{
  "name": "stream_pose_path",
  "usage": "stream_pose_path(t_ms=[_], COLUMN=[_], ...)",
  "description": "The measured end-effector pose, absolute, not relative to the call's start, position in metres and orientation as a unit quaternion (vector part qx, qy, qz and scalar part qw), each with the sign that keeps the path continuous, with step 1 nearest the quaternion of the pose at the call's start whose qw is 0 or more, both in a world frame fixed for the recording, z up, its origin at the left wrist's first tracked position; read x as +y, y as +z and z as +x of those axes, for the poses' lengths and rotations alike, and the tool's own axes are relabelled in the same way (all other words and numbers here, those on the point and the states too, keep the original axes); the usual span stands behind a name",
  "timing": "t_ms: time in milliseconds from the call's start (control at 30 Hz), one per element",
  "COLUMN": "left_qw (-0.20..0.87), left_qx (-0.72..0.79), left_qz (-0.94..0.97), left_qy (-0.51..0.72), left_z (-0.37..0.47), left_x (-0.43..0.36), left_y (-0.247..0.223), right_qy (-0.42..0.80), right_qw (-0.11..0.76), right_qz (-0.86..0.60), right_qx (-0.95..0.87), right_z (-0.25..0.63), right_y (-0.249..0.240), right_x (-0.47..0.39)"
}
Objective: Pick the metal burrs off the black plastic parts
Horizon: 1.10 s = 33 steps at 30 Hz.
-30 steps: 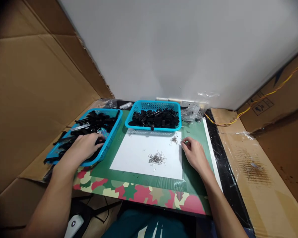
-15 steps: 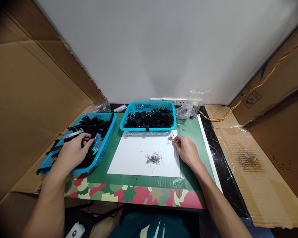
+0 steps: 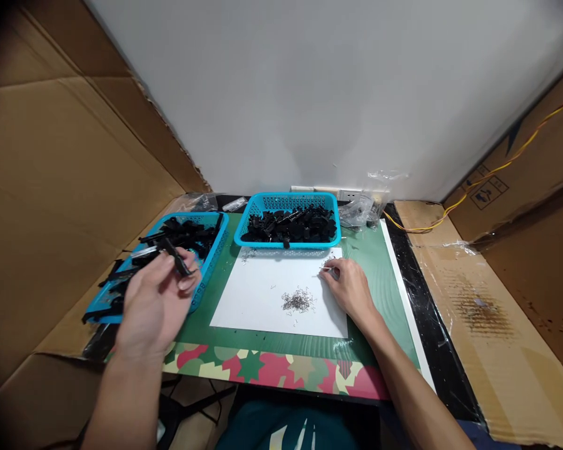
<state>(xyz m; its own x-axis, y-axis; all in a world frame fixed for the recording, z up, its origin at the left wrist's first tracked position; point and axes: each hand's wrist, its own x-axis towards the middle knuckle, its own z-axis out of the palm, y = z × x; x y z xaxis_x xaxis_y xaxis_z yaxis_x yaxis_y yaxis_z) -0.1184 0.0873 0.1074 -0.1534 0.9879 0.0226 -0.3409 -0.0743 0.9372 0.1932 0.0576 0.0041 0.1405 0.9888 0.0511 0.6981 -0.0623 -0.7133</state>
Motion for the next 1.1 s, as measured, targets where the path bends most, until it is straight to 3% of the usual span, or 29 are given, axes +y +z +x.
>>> stream_pose_path(t_ms=[333,433,600,867,1100], left_qw=[0.676,0.690,0.746,0.690,0.703], left_qx=[0.367,0.380,0.367,0.408,0.370], left_qz=[0.320,0.306,0.289,0.393,0.430], left_qy=[0.553,0.535,0.475,0.450,0.429], left_z=[-0.053,-0.045,-0.034,-0.026,-0.022], left_x=[0.047,0.040,0.034,0.037,0.033], left_y=[0.061,0.051,0.045,0.038,0.036], right_qy=[0.207,0.225,0.355,0.472,0.550], right_qw=[0.250,0.300,0.371,0.472,0.472], right_qz=[-0.678,-0.646,-0.586,-0.545,-0.527], right_qx=[-0.659,-0.665,-0.627,-0.507,-0.445], right_z=[0.188,0.188,0.190,0.188,0.191], right_y=[0.000,0.008,0.030,0.038,0.039], right_x=[0.061,0.055,0.038,0.014,-0.001])
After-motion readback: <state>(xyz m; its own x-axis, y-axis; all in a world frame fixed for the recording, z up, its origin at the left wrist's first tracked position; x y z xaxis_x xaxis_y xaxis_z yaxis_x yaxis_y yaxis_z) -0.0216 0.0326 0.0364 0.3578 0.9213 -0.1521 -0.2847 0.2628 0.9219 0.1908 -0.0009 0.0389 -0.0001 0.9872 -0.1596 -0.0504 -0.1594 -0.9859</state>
